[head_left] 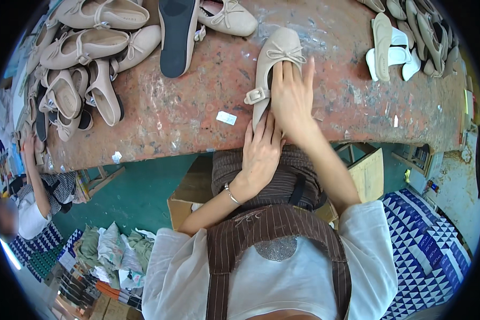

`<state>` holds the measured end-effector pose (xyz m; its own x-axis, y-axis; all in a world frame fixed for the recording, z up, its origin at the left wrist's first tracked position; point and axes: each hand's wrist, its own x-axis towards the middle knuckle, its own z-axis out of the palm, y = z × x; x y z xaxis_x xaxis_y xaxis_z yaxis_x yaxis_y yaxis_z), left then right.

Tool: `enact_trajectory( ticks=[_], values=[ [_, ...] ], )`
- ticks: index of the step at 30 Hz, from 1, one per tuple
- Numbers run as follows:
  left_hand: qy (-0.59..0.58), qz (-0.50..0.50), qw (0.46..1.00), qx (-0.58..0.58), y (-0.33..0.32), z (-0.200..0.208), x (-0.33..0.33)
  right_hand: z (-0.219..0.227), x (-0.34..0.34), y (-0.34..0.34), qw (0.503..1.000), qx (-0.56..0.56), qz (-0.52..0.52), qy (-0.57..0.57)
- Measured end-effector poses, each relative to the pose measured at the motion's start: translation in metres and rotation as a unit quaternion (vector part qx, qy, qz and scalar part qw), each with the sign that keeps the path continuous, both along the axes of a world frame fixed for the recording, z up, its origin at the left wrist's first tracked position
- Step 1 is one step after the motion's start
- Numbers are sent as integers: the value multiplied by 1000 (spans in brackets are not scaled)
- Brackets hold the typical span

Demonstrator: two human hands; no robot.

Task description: Inserting soft insoles into finished flat shoes at a production workbench.

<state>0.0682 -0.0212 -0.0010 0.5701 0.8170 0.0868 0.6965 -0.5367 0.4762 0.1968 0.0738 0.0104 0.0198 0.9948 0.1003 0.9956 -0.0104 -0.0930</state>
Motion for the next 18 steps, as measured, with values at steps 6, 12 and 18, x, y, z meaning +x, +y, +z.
enact_trajectory(
  ticks=[6, 12, 18],
  values=[
    [-99, 41, 994, 8, 4, 10, -4, 8, 4, 11, 996, -44, 70, -36],
    [-176, 242, 937, 182, 99, 22, -49, 7, 99, -51, 917, 41, -40, 396],
    [11, 324, 946, -9, 210, 35, -86, -20, 238, -23, 931, 214, -287, 74]
  ],
)
